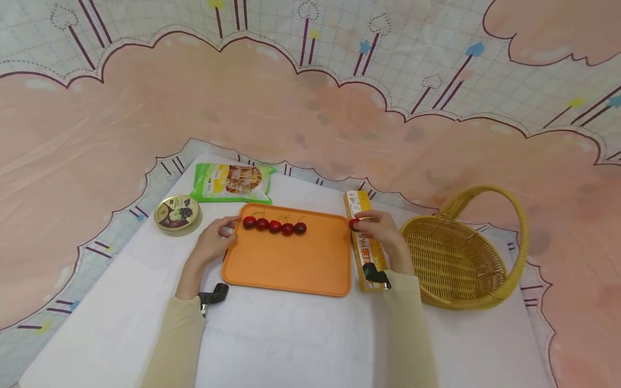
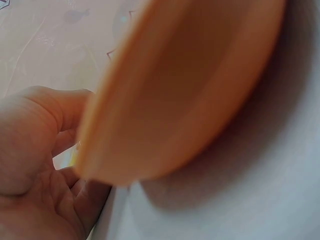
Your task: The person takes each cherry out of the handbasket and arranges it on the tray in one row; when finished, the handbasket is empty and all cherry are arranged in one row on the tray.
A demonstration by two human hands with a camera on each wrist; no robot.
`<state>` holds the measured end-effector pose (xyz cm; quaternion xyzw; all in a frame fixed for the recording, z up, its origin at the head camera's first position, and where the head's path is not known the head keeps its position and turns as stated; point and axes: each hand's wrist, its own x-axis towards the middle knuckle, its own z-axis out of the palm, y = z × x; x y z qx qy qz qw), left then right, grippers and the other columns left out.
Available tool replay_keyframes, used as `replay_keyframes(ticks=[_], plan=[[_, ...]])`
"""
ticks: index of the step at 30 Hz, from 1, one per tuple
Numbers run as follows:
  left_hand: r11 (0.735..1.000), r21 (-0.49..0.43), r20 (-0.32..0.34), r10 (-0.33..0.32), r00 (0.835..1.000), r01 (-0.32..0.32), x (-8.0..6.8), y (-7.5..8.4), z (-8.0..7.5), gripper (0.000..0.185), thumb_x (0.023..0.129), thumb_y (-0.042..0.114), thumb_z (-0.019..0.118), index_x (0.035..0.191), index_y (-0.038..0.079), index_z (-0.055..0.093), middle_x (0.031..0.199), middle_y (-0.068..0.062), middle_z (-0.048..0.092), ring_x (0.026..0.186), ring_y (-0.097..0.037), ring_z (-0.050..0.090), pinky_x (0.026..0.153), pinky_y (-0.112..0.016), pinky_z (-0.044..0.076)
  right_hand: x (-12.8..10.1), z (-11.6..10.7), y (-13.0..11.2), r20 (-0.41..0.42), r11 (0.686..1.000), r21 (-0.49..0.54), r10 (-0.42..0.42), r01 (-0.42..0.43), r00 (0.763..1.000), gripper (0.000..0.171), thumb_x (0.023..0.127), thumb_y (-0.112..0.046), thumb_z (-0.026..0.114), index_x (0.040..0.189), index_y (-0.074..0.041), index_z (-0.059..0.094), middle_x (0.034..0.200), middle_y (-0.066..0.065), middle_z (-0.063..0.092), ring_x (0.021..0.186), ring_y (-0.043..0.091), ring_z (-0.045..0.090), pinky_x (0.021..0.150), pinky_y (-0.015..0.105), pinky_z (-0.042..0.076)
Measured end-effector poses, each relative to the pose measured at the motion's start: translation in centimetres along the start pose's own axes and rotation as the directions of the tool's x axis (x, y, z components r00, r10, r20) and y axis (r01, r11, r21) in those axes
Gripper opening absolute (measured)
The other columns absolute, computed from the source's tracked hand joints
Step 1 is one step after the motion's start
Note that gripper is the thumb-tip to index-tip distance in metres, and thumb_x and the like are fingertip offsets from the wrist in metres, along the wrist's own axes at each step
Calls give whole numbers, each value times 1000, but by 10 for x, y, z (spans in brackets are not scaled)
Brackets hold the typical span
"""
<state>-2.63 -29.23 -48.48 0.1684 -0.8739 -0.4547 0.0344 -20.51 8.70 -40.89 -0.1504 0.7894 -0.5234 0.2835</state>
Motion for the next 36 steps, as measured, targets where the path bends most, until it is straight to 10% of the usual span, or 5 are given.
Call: replay_keyframes(ticks=[8, 16, 36], plan=[[1000, -6, 1, -9, 1000, 9, 2, 0, -2, 51, 90, 9, 59, 140, 7, 53, 121, -16, 56, 98, -30, 59, 87, -43, 51, 33, 59, 1, -76, 995, -72, 58, -63, 995, 38, 90, -15, 70, 122, 6, 64, 104, 14, 71, 91, 24, 66, 81, 33, 51], [1000, 4, 1, 9, 1000, -9, 0, -2, 1, 50, 89, 8, 59, 139, 6, 55, 119, -16, 57, 98, -29, 60, 86, -43, 49, 52, 97, 24, -120, 996, 69, -46, 54, 992, 23, 82, -6, 77, 99, 8, 68, 91, 18, 73, 73, 20, 70, 69, 30, 57], [1000, 9, 0, -1, 1000, 1, 1, 2, 3, 50, 89, 8, 59, 139, 5, 55, 119, -17, 57, 97, -29, 60, 87, -44, 50, 49, 102, 19, -214, 996, 10, 86, -86, 973, 29, 95, -14, 62, 111, 8, 69, 95, 14, 72, 70, 9, 65, 64, 22, 51]])
